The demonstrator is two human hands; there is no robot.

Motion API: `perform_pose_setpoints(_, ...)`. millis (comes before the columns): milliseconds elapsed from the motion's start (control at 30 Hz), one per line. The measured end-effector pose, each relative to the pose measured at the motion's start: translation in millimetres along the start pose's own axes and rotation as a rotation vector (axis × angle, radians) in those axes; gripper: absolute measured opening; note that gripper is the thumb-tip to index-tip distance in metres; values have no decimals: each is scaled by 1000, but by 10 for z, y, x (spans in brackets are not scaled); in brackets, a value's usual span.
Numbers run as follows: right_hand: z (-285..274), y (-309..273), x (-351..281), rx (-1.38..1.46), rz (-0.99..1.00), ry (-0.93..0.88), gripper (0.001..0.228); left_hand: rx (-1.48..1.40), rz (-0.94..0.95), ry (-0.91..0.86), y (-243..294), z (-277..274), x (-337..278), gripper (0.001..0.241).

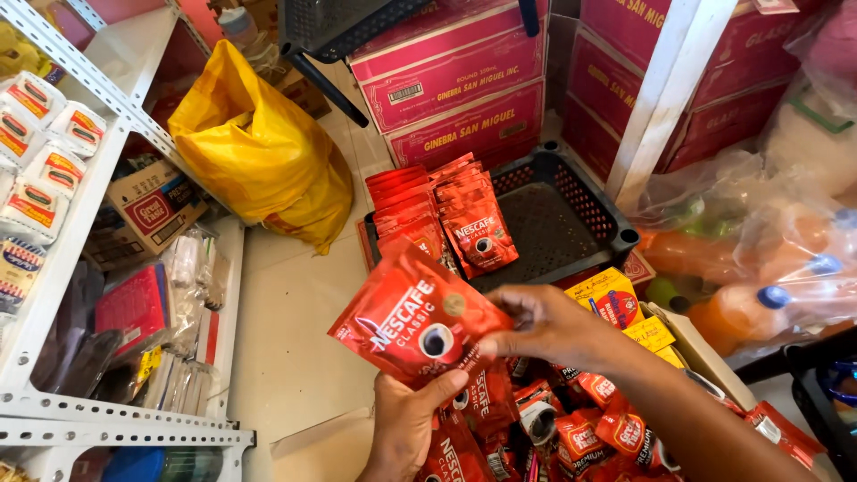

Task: The person by hand picks up coffee packets from a large box on the floor and places them into a black plastic crate and a red container nearby, handling packets of different brands and sizes one at a time.

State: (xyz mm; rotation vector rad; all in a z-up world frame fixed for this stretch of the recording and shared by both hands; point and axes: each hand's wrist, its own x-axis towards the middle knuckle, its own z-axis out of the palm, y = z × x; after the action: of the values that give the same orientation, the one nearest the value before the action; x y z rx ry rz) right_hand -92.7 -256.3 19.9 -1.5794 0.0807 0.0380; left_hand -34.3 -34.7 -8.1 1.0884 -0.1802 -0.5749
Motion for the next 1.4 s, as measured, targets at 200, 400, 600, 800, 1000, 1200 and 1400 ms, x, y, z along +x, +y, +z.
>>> perform_pose_setpoints(200, 60, -3, -6, 109, 72, -100, 44, 131, -7, -53, 111, 36, -41, 40)
perform_pose_setpoints(400, 157, -99, -31, 77, 23, -59, 39, 152, 14, -71, 137, 28, -32, 39)
perform_pose_setpoints(600, 142, -22, -14, 44, 50, -15, 39, 41, 45, -10, -55, -128, 61, 36)
perform_pose_setpoints(800, 120, -3, 29, 118, 62, -97, 40, -26, -1, 22, 1, -123, 83, 35)
perform_pose_setpoints(1000, 87, 81, 80, 108, 46, -19, 38, 15, -39, -24, 23, -67, 80, 34)
perform_pose_setpoints(1200, -94, 422, 175, 39, 88, 45, 36, -81, -90, 48, -165, -283, 237, 25)
perform_pose_setpoints(1400, -233, 369, 216, -80, 188, 14, 35, -120, -134, 76, -115, -278, 284, 30)
